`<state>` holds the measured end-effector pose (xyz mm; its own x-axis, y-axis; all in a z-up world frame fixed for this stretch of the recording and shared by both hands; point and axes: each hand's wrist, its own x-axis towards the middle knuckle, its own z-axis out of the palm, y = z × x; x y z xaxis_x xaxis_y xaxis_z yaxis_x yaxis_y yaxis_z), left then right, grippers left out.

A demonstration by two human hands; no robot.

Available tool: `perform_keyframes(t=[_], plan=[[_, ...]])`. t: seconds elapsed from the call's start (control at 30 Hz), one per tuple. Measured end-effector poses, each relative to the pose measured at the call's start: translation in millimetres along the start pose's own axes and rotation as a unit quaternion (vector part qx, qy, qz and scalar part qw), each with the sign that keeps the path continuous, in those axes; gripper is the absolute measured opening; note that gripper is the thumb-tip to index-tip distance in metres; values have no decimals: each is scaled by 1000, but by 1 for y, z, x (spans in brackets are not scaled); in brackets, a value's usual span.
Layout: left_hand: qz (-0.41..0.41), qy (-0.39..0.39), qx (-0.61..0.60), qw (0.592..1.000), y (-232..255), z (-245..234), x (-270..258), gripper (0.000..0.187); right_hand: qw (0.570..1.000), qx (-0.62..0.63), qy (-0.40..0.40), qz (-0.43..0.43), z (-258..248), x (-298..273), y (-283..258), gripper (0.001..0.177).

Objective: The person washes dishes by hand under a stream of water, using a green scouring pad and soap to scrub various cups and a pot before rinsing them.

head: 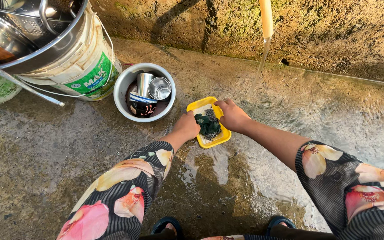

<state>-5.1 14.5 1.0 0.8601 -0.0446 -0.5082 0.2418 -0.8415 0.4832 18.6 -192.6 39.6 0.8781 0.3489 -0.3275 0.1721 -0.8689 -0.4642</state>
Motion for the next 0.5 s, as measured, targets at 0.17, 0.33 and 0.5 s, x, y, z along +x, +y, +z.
perform_keyframes(t=[0.17,0.33,0.5], plan=[[-9,-20,-12,1000,1,8,3,57,998,5,-32,62,19,2,15,73],[2,4,-27,1000,4,13,10,61,996,35,-16,76,44,9,31,75],[-1,-3,-22,1000,2,11,23,65,992,56,32,107,57,18,46,77]])
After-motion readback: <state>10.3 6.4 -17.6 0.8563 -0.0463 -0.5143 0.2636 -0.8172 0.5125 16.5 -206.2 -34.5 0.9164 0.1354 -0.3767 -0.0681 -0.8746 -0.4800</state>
